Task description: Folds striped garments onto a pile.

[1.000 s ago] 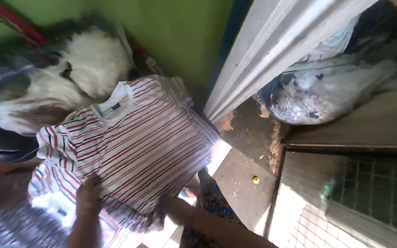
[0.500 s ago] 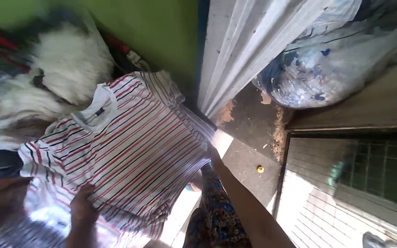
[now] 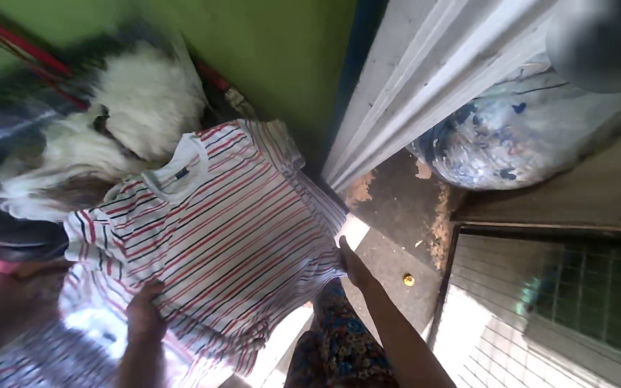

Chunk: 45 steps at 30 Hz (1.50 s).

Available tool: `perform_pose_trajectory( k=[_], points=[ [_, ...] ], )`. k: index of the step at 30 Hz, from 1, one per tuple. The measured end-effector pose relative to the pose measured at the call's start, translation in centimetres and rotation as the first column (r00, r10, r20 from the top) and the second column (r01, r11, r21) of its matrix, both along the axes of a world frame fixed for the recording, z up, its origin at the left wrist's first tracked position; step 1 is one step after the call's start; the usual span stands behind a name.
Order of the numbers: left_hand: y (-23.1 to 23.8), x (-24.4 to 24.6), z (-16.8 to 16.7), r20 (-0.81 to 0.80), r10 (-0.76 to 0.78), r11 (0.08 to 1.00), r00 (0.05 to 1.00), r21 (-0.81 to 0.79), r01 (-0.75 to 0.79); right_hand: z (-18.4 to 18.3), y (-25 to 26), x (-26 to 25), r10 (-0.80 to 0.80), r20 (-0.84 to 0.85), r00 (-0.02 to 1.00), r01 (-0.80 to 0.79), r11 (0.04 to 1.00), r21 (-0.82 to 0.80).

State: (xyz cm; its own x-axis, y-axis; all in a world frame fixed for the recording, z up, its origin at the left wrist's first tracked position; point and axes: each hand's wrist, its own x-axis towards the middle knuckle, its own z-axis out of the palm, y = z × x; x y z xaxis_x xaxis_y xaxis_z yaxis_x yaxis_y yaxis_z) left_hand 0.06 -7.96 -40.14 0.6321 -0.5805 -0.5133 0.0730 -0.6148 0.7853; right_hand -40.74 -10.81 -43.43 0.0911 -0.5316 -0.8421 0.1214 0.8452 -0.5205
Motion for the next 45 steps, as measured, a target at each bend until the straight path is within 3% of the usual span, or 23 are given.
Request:
perform_pose_trajectory(
  k=[2,7,11,14,17,22,27,30,33,38,41,45],
  points=[
    [-0.1,-0.2,0.2,0.001,-0.001,1.0,1.0,0.008,0.001,0.4,-0.6,0.1,0.006,0.053,0.999,-0.006,1.0,0.0],
    [0.1,-0.1,0.1,0.015,-0.013,1.0,1.0,0.015,0.013,2.2,-3.4,0.4,0.187,0.005,0.982,-0.187,0.982,0.036],
    [0.1,0.1,-0.2,0.005,-0.011,1.0,1.0,-0.007,0.012,5.2,-3.2,0.7,0.104,0.088,0.991,-0.111,0.991,0.08],
    [0.1,0.0,-0.1,-0.01,-0.027,1.0,1.0,-0.016,0.026,5.4,-3.9,1.3,0.115,0.095,0.989,-0.122,0.99,0.068],
    [0.1,0.0,0.0,-0.015,-0.015,1.0,1.0,-0.016,0.014,5.0,-5.9,2.1,0.136,0.019,0.99,-0.136,0.99,-0.034],
    [0.0,0.1,-0.4,-0.026,-0.001,1.0,1.0,-0.031,0.0,5.3,-6.9,2.5,0.265,-0.19,0.945,-0.29,0.95,-0.118],
    [0.1,0.2,-0.4,-0.013,-0.002,1.0,1.0,-0.009,0.002,5.6,-5.5,3.1,0.171,-0.377,0.91,-0.26,0.945,-0.198],
    [0.0,0.1,-0.5,-0.022,0.027,1.0,0.999,-0.011,-0.028,3.2,-5.4,2.1,0.173,-0.588,0.79,-0.323,0.933,-0.159],
    [0.0,0.1,-0.4,-0.027,0.035,0.999,0.999,-0.011,-0.035,3.6,-7.3,1.6,0.237,-0.727,0.644,-0.444,0.89,-0.103],
    [0.1,0.3,-0.5,-0.008,-0.002,1.0,1.0,-0.023,0.002,2.7,-12.2,2.4,0.17,-0.504,0.847,-0.423,0.791,-0.443],
    [0.1,0.2,-0.4,-0.028,0.014,1.0,1.0,-0.022,-0.014,2.5,-14.0,2.7,0.314,-0.449,0.837,-0.497,0.778,-0.384],
    [0.0,0.0,-0.3,-0.031,0.026,0.999,0.999,-0.019,-0.026,2.5,-14.2,2.1,0.3,-0.498,0.814,-0.497,0.804,-0.327]
  ],
)
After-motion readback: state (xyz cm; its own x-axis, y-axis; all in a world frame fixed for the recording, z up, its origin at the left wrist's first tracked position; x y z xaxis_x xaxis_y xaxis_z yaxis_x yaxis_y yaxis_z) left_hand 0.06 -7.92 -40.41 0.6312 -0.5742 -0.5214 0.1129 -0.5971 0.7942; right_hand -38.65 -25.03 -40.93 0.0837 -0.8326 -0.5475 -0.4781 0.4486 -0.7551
